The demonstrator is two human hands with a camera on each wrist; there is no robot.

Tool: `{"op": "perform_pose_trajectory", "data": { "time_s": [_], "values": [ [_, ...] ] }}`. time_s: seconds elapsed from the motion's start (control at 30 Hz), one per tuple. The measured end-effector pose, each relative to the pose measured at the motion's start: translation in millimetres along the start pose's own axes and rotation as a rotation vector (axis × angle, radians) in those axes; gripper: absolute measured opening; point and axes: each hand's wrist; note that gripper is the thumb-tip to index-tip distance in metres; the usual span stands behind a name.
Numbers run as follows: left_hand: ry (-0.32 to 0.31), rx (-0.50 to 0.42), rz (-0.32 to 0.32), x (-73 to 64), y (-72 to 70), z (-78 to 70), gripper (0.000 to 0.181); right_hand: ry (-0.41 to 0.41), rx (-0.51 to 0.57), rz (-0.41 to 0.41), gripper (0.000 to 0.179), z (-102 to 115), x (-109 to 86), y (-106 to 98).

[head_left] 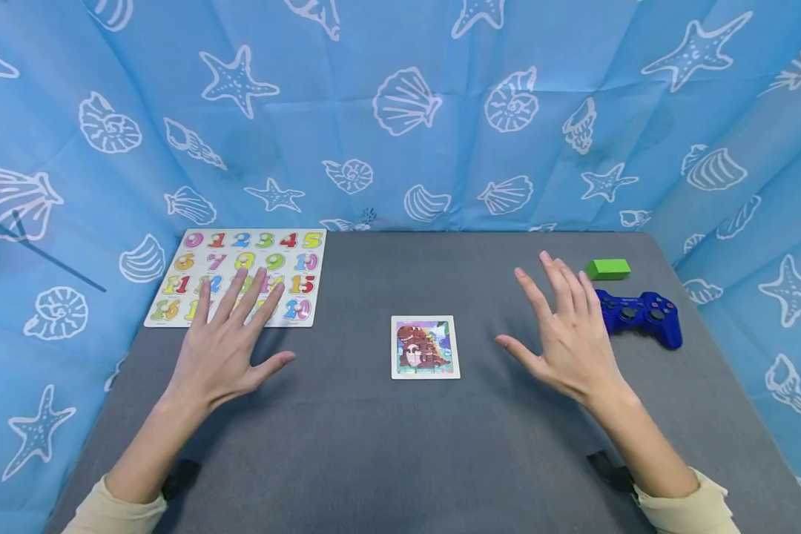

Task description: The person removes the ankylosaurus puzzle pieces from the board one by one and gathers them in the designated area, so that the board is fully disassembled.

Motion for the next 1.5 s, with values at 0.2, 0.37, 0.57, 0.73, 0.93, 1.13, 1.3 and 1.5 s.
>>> {"op": "perform_pose_trajectory", "data": {
  "time_s": [0.2,0.37,0.57,0.73,0.93,1.13,1.3,1.5],
  "values": [
    [-0.033,-0.062,0.037,-0.5,-0.1,-8.9,0.104,-0.031,0.074,0.01,0.098,12,6.5,8],
    [-0.062,-0.102,0.09,5.0,-2.4,-23.2,0.1,-0.059,0.175,0.043,0.092,21,10.4,18],
    [-0.088,-0.133,0.142,11.5,-4.8,-40.9,0.094,-0.061,0.305,0.116,0.084,33,13.8,27],
    [-0.108,-0.178,0.226,17.5,-4.4,-56.2,0.089,-0.05,0.421,0.17,0.081,44,20.4,31],
    [-0.119,-0.317,0.36,23.7,1.0,-75.9,0.082,0.018,0.616,0.298,0.07,56,31.3,36],
    [-0.122,-0.503,0.52,28.6,7.2,-91.1,0.071,0.045,0.782,0.432,0.061,63,46.9,48],
    [-0.118,-0.589,0.631,34.6,9.0,-99.4,0.07,0.03,0.86,0.527,0.054,67,61.5,62],
    [-0.075,-0.646,0.684,41.7,5.5,-108.3,0.069,0.012,0.855,0.615,0.05,73,80.0,75]
  ]
}}
Point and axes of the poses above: each hand's wrist, its own x-axis towards the middle knuckle, its own y-axis out of the palm, z = x × y, and after that the axes turned 4 degrees about z, right-handed
